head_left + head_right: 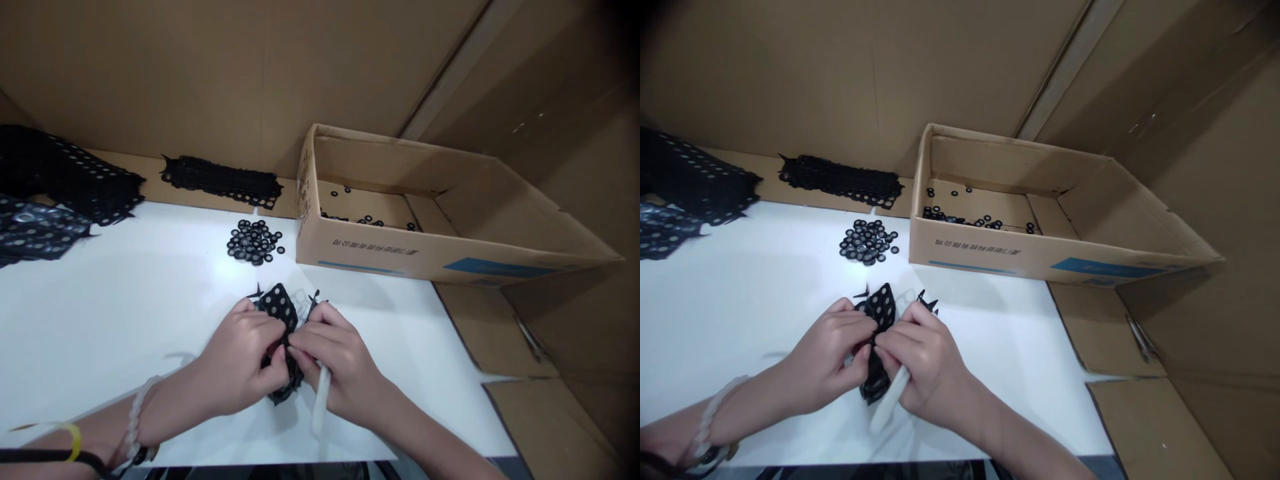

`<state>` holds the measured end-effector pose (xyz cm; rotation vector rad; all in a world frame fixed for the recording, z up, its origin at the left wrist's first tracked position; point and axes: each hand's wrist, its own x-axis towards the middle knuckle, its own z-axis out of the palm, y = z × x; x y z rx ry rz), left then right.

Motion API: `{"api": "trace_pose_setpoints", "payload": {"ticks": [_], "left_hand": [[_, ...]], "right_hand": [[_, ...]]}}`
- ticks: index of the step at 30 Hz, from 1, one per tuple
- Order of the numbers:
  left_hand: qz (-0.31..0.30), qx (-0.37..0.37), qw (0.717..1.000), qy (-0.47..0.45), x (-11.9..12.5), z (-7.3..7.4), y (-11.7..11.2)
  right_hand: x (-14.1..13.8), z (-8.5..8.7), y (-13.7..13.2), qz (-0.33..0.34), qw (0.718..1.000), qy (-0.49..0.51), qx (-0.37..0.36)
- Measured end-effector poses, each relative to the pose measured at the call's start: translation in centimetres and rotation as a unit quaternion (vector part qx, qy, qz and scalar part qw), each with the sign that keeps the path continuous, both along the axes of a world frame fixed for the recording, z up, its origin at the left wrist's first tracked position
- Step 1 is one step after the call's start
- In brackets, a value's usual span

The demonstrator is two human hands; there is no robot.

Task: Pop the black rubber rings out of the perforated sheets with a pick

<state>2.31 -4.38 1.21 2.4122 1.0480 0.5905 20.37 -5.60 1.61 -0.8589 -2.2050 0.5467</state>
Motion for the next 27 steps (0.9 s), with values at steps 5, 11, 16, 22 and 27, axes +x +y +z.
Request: {"api": "trace_pose_setpoints", "payload": {"ticks": [5, 11, 16, 22, 27], "left_hand": [[-0.005, -0.013, 1.0, -0.014, 0.0, -0.1, -0.1], [-0.014, -0.062, 0.997, -0.031, -0.1, -0.2, 0.0], [0.031, -0.107, 0.988, -0.106, -0.7, 0.4, 0.4], [-0.05, -0.195, 0.969, -0.144, -1.5, 0.6, 2.2], [-0.061, -0.201, 0.967, -0.145, -1.5, 0.4, 3.3]], "right_hand": [[-0.2, -0.2, -0.1, -0.005, 1.0, 0.01, -0.003], [-0.2, -0.3, 0.2, -0.004, 1.0, 0.02, -0.002], [0.5, 0.7, 0.6, -0.001, 0.999, 0.039, -0.022], [1.3, 1.2, 0.8, 0.031, 0.999, 0.038, -0.024], [1.6, 1.4, 0.8, 0.004, 1.0, 0.019, -0.014]]}}
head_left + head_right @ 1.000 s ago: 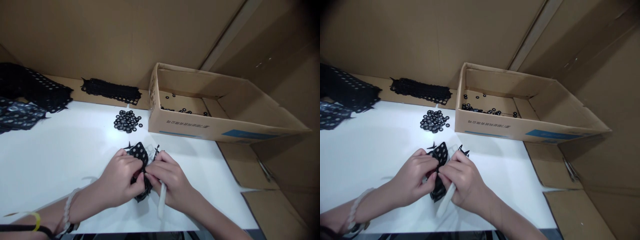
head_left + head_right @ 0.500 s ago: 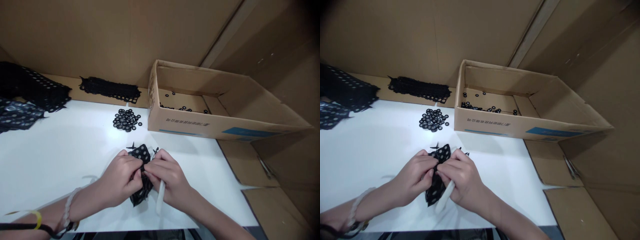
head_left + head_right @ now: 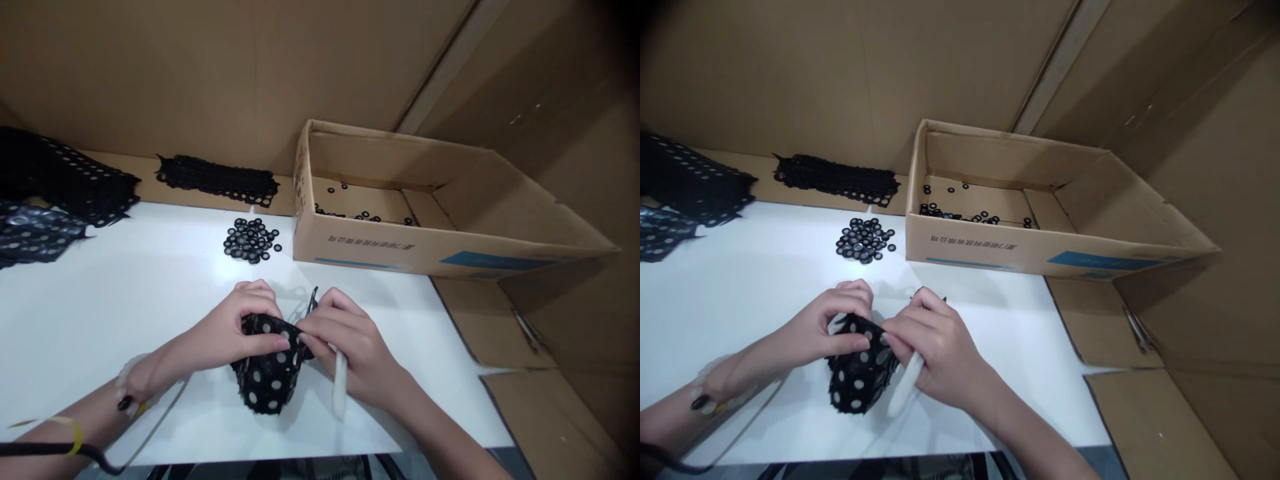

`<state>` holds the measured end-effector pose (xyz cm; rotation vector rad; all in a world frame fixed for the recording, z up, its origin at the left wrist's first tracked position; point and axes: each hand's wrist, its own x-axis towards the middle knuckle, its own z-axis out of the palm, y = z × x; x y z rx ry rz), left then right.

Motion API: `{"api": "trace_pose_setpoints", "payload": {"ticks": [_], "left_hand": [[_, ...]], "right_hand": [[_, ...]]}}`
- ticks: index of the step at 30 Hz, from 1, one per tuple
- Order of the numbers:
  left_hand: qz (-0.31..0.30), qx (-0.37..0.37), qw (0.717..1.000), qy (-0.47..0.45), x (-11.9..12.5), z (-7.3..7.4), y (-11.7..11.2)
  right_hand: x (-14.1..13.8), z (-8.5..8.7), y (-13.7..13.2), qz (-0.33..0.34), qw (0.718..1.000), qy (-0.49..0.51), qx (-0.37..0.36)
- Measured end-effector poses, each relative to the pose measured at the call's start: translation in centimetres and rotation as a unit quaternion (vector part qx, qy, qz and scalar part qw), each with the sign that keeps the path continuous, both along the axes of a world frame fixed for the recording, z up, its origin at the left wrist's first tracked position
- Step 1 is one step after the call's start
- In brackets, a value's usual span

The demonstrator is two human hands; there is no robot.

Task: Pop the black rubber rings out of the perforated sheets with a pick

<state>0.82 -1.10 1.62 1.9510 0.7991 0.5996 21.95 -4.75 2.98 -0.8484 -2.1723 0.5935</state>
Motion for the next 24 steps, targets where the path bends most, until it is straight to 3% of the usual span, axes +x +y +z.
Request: {"api": "trace_pose_setpoints", "payload": {"ticks": [15, 20, 24], "left_hand": [[0.016, 0.097, 0.995, 0.03, 0.3, 0.2, -1.0], [-0.011, 0.194, 0.981, -0.002, 0.0, 0.0, -1.3], [-0.013, 0.237, 0.971, -0.022, -0.1, -0.2, -1.3]], "right_hand": [[-0.4, 0.6, -0.4, -0.04, 0.988, 0.04, -0.145], [-0.5, 0.9, -0.4, -0.031, 0.973, 0.033, -0.226], [-0.7, 0.9, -0.3, -0.032, 0.967, 0.049, -0.247]]}}
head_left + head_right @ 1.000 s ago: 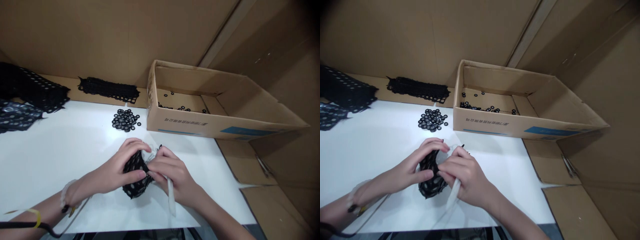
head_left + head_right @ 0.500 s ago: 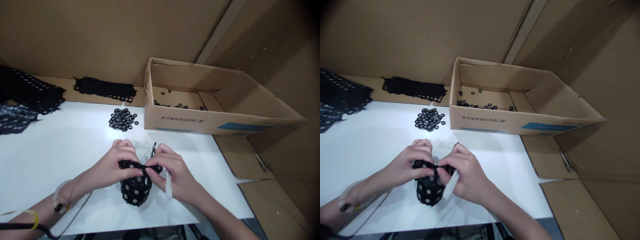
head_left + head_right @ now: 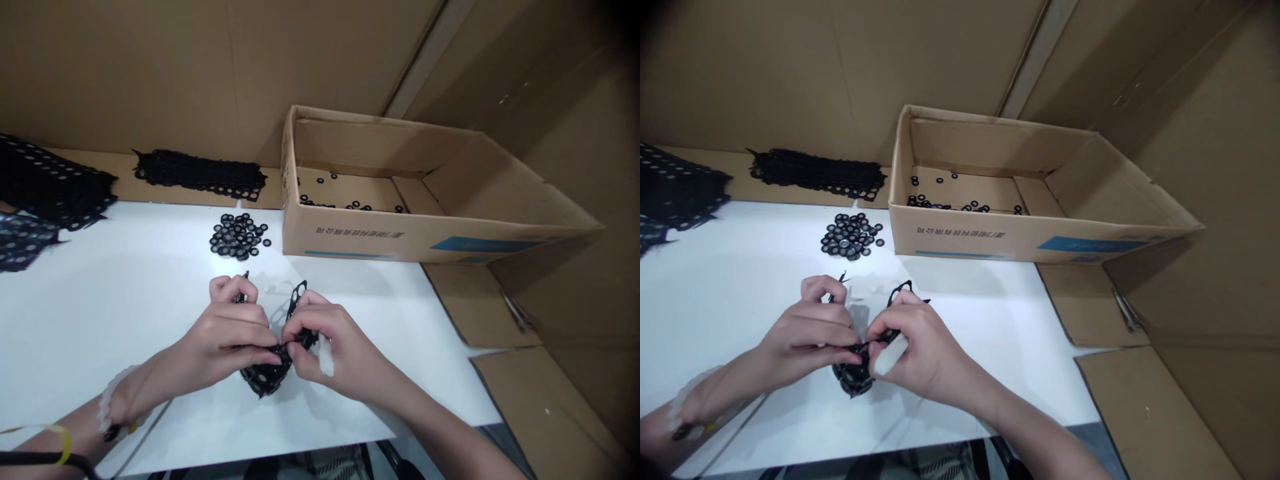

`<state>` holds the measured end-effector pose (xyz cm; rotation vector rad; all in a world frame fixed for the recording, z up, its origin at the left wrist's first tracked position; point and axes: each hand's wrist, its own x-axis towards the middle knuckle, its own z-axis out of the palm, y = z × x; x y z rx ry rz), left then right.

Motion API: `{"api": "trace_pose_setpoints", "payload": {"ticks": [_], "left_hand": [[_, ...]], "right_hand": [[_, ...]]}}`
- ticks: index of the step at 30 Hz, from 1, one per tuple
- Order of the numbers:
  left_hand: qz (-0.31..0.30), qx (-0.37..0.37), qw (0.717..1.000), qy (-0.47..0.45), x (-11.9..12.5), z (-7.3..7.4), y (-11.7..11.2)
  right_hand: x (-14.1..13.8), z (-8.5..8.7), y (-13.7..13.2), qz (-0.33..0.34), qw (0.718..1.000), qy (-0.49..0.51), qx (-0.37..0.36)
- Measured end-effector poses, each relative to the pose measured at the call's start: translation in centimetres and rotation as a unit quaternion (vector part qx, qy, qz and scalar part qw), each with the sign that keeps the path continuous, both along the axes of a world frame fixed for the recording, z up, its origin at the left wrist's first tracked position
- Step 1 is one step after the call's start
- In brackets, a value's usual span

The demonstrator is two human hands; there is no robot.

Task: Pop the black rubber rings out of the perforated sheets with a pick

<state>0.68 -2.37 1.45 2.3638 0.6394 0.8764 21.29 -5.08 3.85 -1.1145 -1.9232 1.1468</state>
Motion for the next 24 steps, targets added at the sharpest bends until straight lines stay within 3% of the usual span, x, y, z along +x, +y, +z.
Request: {"api": "trace_pose_setpoints", "payload": {"ticks": [5, 7, 9, 11, 12, 15, 18, 21, 24], "left_hand": [[-0.013, -0.026, 1.0, -0.011, 0.1, 0.0, 0.1], [0.01, -0.035, 0.999, -0.002, 0.3, -0.1, 0.0], [0.099, -0.002, 0.995, 0.005, 0.4, -0.2, -0.1], [0.208, 0.079, 0.975, -0.006, 0.5, -0.2, -0.2], [0.233, 0.124, 0.964, -0.01, 0.5, -0.2, -0.4], [0.178, 0.188, 0.966, 0.019, 0.4, 0.0, -0.8], [0.116, 0.123, 0.984, 0.062, 0.5, 0.2, -1.3], [0.109, 0.055, 0.991, 0.059, 0.9, 0.2, -1.5], [0.116, 0.044, 0.991, 0.058, 1.2, -0.1, -1.6]], "right_hand": [[-0.1, 0.1, 0.0, -0.005, 1.0, 0.012, -0.009], [0.0, 0.0, 0.0, -0.02, 1.0, 0.013, 0.002], [0.0, -0.1, 0.1, -0.04, 0.999, 0.012, 0.016], [0.0, -0.2, 0.2, -0.06, 0.998, 0.009, 0.029], [0.0, -0.2, 0.2, -0.068, 0.997, 0.008, 0.035], [-0.2, -0.4, 0.1, -0.076, 0.996, 0.014, 0.046], [-0.6, -0.9, -0.2, -0.057, 0.997, 0.023, 0.056], [-0.8, -1.3, -0.4, -0.035, 0.996, 0.019, 0.08], [-1.1, -1.7, -0.5, -0.021, 0.993, 0.008, 0.115]]}}
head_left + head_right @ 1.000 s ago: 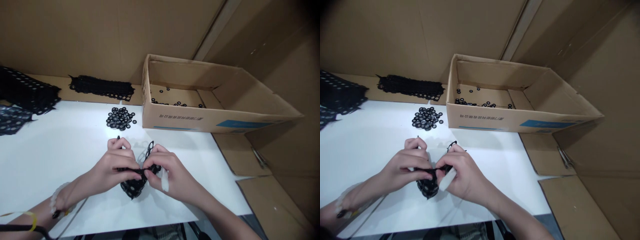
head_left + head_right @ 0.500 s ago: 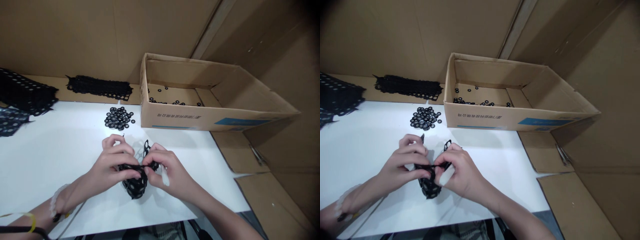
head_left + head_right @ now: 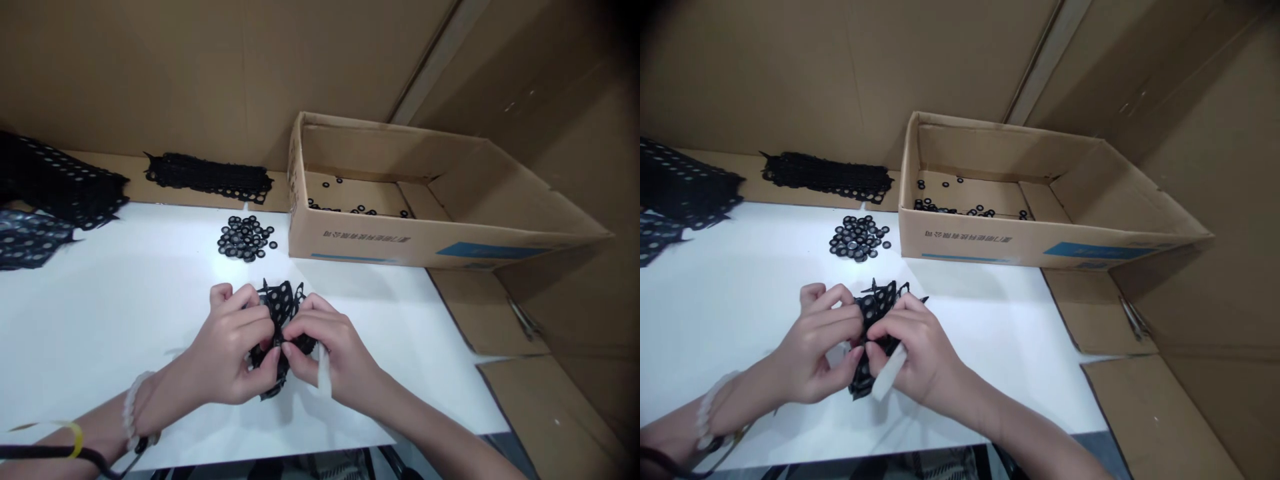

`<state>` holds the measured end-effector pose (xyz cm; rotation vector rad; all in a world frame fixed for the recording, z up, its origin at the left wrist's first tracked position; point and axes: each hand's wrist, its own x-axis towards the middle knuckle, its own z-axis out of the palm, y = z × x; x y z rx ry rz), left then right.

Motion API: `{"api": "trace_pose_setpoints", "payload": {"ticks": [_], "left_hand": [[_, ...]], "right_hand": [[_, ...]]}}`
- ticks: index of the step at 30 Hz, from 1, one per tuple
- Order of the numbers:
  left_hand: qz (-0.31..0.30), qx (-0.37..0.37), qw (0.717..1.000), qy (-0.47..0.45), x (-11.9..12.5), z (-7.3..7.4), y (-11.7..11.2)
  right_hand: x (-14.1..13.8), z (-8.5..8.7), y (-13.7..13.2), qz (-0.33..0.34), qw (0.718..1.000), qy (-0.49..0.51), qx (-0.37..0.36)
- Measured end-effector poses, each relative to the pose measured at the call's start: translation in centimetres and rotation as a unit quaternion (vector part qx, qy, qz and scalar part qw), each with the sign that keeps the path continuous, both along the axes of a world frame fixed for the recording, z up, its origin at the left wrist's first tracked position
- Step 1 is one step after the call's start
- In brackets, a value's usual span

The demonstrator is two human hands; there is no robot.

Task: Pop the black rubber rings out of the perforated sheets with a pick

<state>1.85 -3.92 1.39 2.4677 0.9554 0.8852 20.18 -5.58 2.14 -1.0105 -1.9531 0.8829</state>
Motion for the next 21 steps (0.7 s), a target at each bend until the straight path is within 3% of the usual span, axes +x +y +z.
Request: {"api": "trace_pose_setpoints", "payload": {"ticks": [4, 7, 12, 16, 18, 21], "left_hand": [[0.019, 0.004, 1.0, 0.024, 0.2, -0.3, -0.1], [0.029, -0.041, 0.998, 0.027, 0.2, -0.3, 0.1], [0.04, -0.183, 0.982, -0.018, -0.3, -0.2, 1.4], [0.055, -0.326, 0.928, -0.174, -1.7, -0.7, 3.5], [0.117, -0.332, 0.914, -0.204, -2.6, -1.2, 4.9], [0.257, -0.237, 0.936, -0.045, -3.8, -1.9, 6.9]], "right_hand": [[-0.3, -0.4, 0.0, -0.01, 0.998, -0.013, 0.055], [-0.2, -0.7, 0.1, -0.035, 0.996, -0.021, 0.075], [0.5, -0.5, 0.3, -0.089, 0.993, -0.04, 0.073], [1.1, 0.1, 0.7, -0.12, 0.989, -0.062, 0.057], [1.3, 0.4, 0.7, -0.127, 0.988, -0.063, 0.053], [1.4, 0.4, 0.6, -0.107, 0.992, -0.049, 0.054]]}}
